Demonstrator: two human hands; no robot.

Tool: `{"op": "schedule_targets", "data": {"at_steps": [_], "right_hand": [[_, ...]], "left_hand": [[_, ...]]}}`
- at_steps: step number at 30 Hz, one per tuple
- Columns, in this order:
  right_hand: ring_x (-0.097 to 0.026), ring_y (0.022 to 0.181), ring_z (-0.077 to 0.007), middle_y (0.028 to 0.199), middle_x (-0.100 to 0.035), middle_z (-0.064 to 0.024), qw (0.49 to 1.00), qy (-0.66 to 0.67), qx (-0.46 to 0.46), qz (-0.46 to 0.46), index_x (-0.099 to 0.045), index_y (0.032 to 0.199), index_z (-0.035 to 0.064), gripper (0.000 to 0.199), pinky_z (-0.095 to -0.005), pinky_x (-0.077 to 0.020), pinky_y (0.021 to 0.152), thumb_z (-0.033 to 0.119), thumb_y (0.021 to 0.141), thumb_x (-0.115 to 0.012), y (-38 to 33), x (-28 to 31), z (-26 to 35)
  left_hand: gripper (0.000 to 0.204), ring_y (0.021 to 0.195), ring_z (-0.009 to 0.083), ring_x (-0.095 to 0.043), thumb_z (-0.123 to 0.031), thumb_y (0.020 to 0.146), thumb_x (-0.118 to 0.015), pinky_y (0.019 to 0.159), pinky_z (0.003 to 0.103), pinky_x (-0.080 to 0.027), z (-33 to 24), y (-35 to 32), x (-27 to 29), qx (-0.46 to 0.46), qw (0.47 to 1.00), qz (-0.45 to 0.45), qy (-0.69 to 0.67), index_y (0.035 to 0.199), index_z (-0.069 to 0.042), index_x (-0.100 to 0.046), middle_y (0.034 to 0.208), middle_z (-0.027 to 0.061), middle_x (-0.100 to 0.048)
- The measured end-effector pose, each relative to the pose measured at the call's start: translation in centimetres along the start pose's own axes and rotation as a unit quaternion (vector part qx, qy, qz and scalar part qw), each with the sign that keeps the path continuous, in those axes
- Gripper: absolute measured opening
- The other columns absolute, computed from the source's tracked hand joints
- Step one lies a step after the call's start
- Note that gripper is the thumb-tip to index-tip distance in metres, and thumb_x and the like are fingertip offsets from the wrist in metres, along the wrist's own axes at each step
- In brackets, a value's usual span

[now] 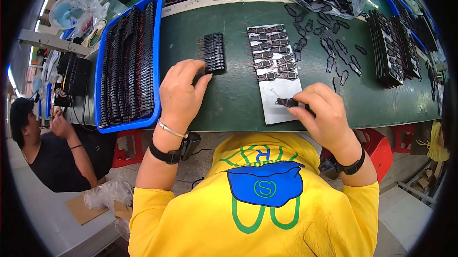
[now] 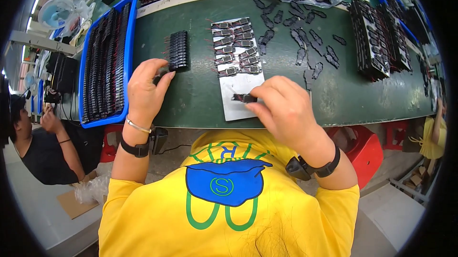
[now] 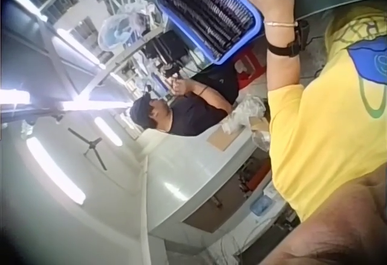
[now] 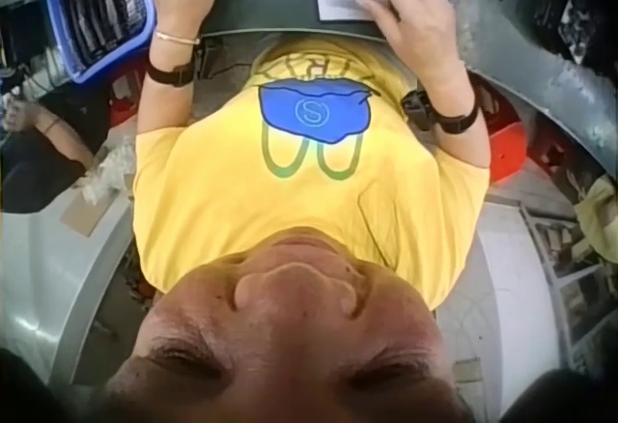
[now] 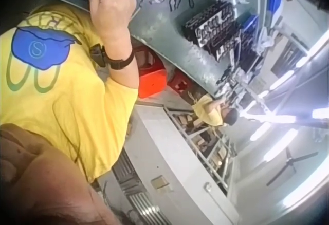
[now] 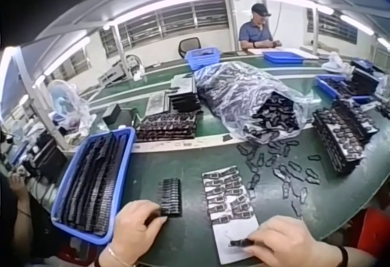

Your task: The person picks up a speaker and a plastic housing by hand, fits the speaker into the housing, and presses them together. This process is repeated for additional units, which are then placed onto a metal plate.

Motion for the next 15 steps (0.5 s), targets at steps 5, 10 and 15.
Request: {"op": "schedule_targets", "data": {"at_steps": [5,10,15], "right_hand": [[-0.056,0.065,-0.0268,0.077,-0.057,-0.0090,0.997,0.020,0.069,-0.024,-0.061,0.086,0.0018,0.029,-0.0349,-0.0434,0.054,0.003,0.062,-0.078,-0.1,0.2,2.4],[-0.055,0.063,-0.0260,0.077,-0.058,-0.0087,0.996,0.015,0.085,-0.025,-0.062,0.086,0.0020,0.031,-0.0347,-0.0431,0.054,0.005,0.061,-0.079,-0.2,-0.2,3.3],[-0.057,0.063,-0.0272,0.081,-0.060,-0.0095,0.996,0.025,0.079,-0.028,-0.062,0.089,0.0012,0.033,-0.0347,-0.0452,0.055,0.006,0.062,-0.079,-0.4,-0.4,3.4]], "left_hand": [[0.025,0.076,0.0127,-0.064,-0.005,0.078,-0.073,0.067,0.026,-0.052,-2.3,-2.7,-1.5,0.169,0.906,0.149,-0.358,0.102,0.000,-0.064,0.090,0.0068,-0.067],[0.021,0.074,0.0071,-0.062,-0.005,0.084,-0.070,0.065,0.021,-0.053,-6.4,-4.2,-4.5,0.272,0.703,0.248,-0.608,0.103,0.001,-0.064,0.088,0.0048,-0.067],[0.014,0.069,0.0085,-0.063,-0.005,0.086,-0.067,0.064,0.021,-0.054,-6.3,-4.7,-5.9,0.293,0.705,0.266,-0.589,0.098,0.002,-0.066,0.082,0.0049,-0.067]]}}
Point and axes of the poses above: each hand's wrist, its own y-axis towards the middle knuckle, its own x-axis out of the back of the hand, z = x × y, the point moved 7 cm from there along y, towards the middle knuckle
